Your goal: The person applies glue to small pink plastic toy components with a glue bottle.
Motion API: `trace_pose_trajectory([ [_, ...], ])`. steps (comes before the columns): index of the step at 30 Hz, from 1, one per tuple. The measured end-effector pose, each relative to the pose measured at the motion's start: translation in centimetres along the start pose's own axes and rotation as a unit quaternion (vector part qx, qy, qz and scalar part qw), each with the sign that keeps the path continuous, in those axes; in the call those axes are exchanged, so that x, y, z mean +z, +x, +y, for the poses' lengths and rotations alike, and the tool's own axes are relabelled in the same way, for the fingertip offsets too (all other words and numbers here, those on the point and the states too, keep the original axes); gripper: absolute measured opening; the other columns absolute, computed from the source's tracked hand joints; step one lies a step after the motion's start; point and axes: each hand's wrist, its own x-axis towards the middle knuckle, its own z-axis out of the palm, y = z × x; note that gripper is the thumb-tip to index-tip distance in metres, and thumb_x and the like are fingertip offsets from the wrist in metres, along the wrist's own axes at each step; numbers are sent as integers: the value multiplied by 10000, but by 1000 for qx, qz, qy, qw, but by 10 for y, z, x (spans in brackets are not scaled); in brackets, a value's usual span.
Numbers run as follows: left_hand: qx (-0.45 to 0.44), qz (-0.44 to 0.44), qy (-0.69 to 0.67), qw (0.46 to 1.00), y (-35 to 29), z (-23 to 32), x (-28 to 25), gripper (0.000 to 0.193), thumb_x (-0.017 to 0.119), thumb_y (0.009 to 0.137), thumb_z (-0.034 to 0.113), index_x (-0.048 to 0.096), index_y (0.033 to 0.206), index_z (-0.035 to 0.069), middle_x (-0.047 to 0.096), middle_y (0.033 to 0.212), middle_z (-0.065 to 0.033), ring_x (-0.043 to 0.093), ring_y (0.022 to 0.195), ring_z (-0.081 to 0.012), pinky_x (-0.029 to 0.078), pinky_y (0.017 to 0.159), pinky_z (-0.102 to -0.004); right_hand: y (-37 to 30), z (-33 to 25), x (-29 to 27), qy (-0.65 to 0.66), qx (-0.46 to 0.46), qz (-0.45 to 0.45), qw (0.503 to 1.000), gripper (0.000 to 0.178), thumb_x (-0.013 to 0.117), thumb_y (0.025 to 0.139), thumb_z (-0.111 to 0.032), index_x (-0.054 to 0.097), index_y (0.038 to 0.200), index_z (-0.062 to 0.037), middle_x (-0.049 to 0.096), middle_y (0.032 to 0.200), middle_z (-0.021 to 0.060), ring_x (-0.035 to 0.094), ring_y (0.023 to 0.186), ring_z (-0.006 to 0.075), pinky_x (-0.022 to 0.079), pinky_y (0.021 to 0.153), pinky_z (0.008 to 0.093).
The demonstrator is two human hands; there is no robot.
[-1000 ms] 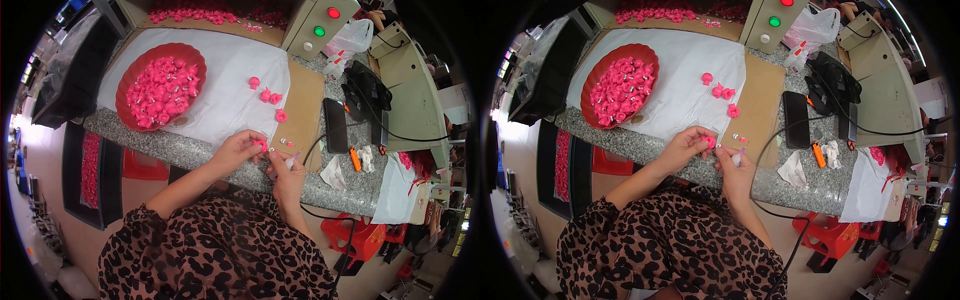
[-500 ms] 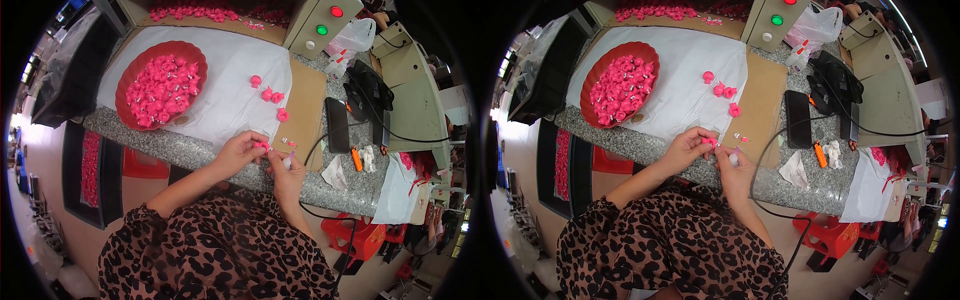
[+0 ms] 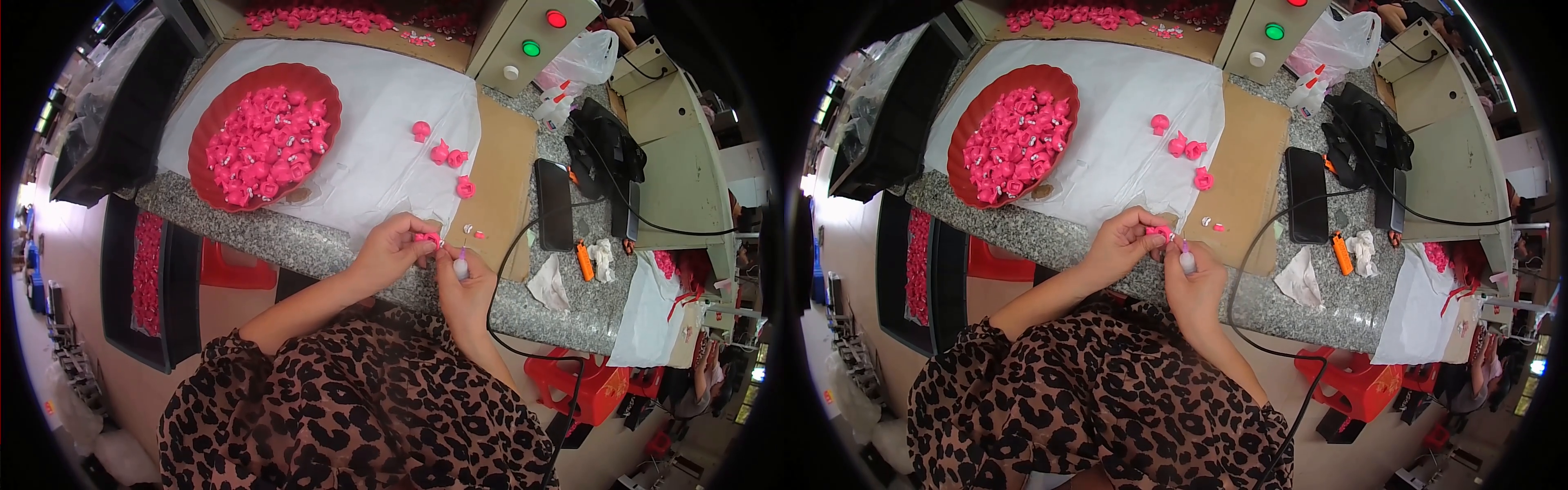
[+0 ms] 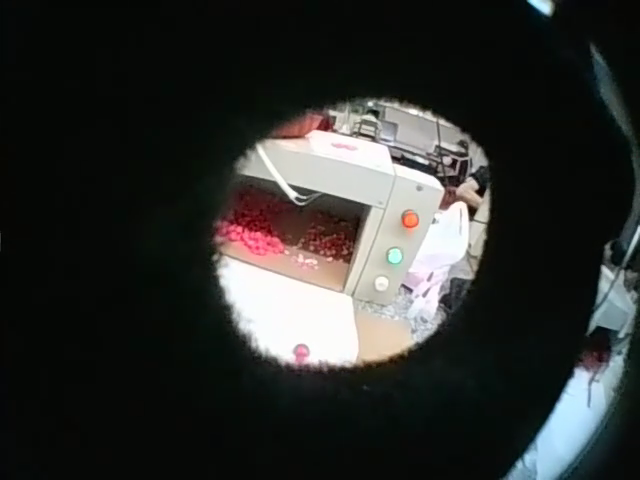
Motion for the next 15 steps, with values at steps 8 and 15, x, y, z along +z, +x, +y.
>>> trace_pose_trajectory([
  [8,-40,-39,-7,998,2,10,3,176,489,826,35,480,998,-5,529,860,-58,519,709,-92,439,579,-213,6,-7,-6,308,193,-51,930,181,574,803,-175,566,883,-14,561,696,34,475,538,78,402,484,199],
  [15,-51,-115,122,985,5,12,9,200,344,909,189,424,1012,37,467,772,-12,408,594,-60,350,516,-188,3,3,-7,397,197,-42,896,132,557,813,-179,552,836,-49,530,664,19,486,528,97,428,481,234],
])
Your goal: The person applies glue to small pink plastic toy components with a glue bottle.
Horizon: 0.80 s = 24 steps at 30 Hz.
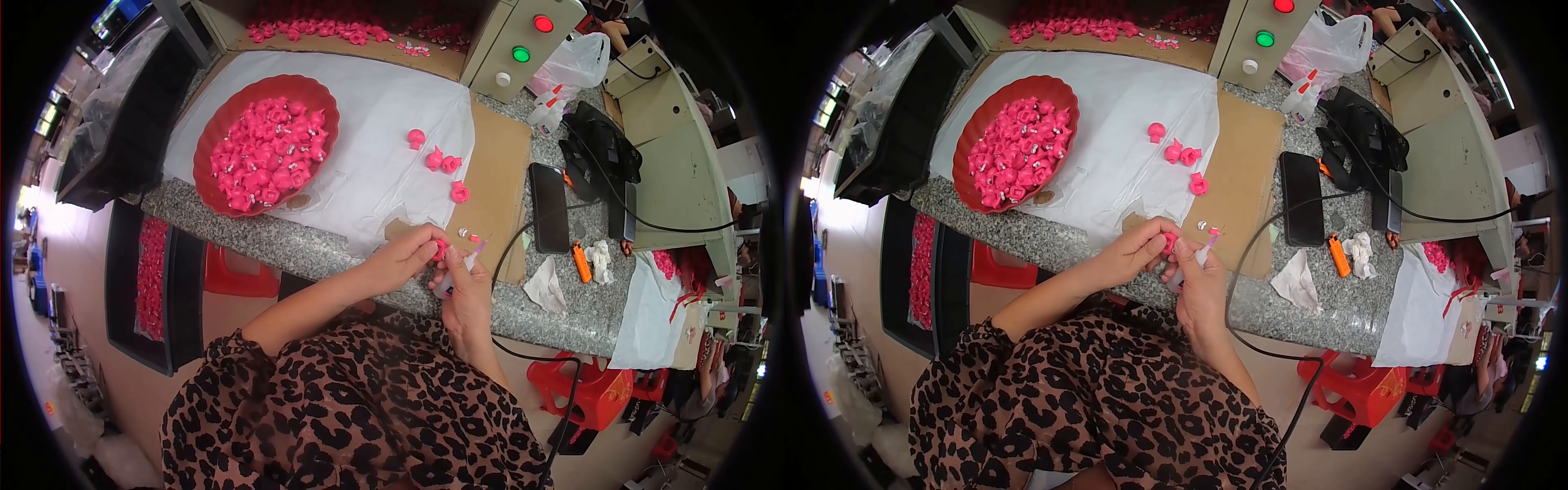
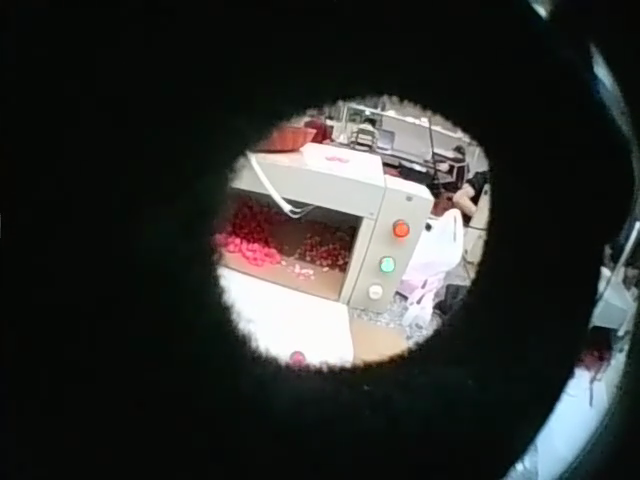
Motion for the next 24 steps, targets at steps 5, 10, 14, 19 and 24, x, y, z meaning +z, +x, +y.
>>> trace_pose_trajectory([
  [5,-12,-34,-94,995,-1,3,12,217,300,920,223,399,983,41,423,739,-17,409,582,-77,355,515,-196,-3,3,2,32,12,-4,999,155,539,825,-210,548,821,-55,513,655,10,484,529,94,423,482,232],
  [10,-18,7,-116,993,-3,1,17,206,308,919,227,391,960,42,402,726,-20,419,583,-81,365,500,-201,-6,1,5,38,36,1,999,199,507,843,-248,547,808,-56,508,653,10,479,526,90,418,479,230],
  [14,-13,12,-117,993,-3,-3,17,201,314,918,224,391,952,41,402,716,-21,422,581,-79,368,482,-202,-7,0,6,38,37,-2,999,207,496,849,-249,546,822,-50,507,658,12,476,523,89,420,477,228],
  [19,-28,18,-91,995,-5,-1,17,201,363,905,234,401,934,39,400,672,-17,407,542,-70,352,441,-192,-8,6,6,20,17,-6,1000,191,502,847,-234,538,819,-48,509,661,17,476,524,88,426,474,226],
  [24,-34,24,-85,996,-6,-1,15,198,374,901,235,405,931,42,397,666,-13,397,536,-66,346,438,-189,-6,9,6,31,17,-23,999,194,507,843,-241,529,815,-50,513,660,20,480,527,84,430,470,226],
])
